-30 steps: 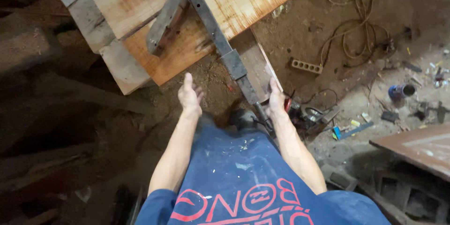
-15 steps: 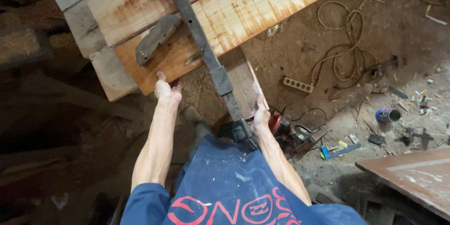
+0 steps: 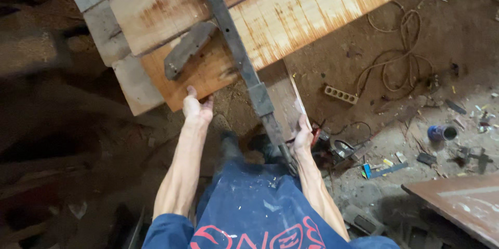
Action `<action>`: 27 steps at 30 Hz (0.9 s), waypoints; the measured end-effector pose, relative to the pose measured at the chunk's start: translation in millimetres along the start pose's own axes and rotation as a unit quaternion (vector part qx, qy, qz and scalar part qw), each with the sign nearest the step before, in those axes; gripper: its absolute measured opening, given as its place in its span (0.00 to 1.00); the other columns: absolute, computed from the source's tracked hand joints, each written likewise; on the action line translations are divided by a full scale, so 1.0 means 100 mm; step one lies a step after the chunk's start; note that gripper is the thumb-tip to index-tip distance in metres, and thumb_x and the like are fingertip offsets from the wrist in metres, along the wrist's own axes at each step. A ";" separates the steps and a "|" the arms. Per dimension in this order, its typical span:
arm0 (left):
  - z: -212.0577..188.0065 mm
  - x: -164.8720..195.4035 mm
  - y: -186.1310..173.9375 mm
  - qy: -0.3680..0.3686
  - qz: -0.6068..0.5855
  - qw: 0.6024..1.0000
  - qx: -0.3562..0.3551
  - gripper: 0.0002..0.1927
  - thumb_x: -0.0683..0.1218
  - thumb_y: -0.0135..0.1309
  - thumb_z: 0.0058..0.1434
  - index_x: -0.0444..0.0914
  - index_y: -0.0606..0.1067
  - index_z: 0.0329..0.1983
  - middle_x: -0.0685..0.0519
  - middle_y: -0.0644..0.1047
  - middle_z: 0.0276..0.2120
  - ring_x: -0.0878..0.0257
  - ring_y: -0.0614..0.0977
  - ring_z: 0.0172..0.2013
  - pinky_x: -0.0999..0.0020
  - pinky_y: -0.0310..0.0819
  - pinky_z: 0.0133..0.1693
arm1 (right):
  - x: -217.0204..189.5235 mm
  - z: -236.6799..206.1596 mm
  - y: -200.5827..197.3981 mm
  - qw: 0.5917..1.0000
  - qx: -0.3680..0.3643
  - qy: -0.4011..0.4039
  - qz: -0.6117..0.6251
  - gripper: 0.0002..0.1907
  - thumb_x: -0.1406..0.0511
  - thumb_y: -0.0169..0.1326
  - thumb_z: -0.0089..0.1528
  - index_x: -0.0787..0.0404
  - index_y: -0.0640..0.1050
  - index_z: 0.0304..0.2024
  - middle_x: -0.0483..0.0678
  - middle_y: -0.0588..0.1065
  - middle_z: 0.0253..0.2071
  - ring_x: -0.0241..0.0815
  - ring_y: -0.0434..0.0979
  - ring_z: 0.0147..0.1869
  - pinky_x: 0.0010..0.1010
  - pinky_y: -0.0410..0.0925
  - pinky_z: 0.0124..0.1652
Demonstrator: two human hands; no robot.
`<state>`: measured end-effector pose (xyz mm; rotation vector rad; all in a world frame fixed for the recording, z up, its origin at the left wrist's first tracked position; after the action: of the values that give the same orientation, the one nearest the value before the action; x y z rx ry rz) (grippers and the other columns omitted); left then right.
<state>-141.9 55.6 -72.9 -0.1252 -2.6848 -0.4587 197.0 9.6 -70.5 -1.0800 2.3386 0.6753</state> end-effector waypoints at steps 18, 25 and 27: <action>-0.12 0.03 0.08 0.011 -0.026 1.000 -0.009 0.22 0.55 0.63 0.63 0.42 0.74 0.56 0.50 0.78 0.46 0.53 0.79 0.42 0.60 0.74 0.38 | -0.07 -0.10 0.12 0.987 -0.124 0.094 0.038 0.32 0.47 0.44 0.67 0.56 0.70 0.67 0.50 0.73 0.64 0.55 0.73 0.64 0.54 0.66 0.60; -0.12 -0.01 0.03 0.036 0.017 0.999 -0.003 0.20 0.56 0.60 0.63 0.46 0.73 0.55 0.53 0.79 0.45 0.55 0.79 0.41 0.59 0.76 0.37 | -0.08 -0.06 0.16 0.985 -0.136 0.100 0.043 0.31 0.48 0.45 0.69 0.60 0.70 0.67 0.53 0.72 0.65 0.57 0.72 0.66 0.54 0.66 0.62; -0.12 -0.02 0.03 0.051 0.023 0.998 -0.013 0.21 0.57 0.59 0.62 0.46 0.73 0.55 0.52 0.79 0.45 0.53 0.80 0.41 0.57 0.77 0.36 | -0.07 -0.03 0.10 0.991 -0.104 0.077 0.016 0.33 0.47 0.47 0.66 0.59 0.71 0.66 0.51 0.73 0.64 0.56 0.72 0.66 0.54 0.67 0.61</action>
<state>-135.5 54.8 -62.6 -0.1666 -2.5719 -0.4743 192.5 17.8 -61.5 -1.2258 2.4618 0.8934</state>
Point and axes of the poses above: each hand's wrist, its own z-axis towards the middle knuckle, its own y-axis out of the palm, x = y × z, the point moved 5 cm from there along z, towards the middle knuckle
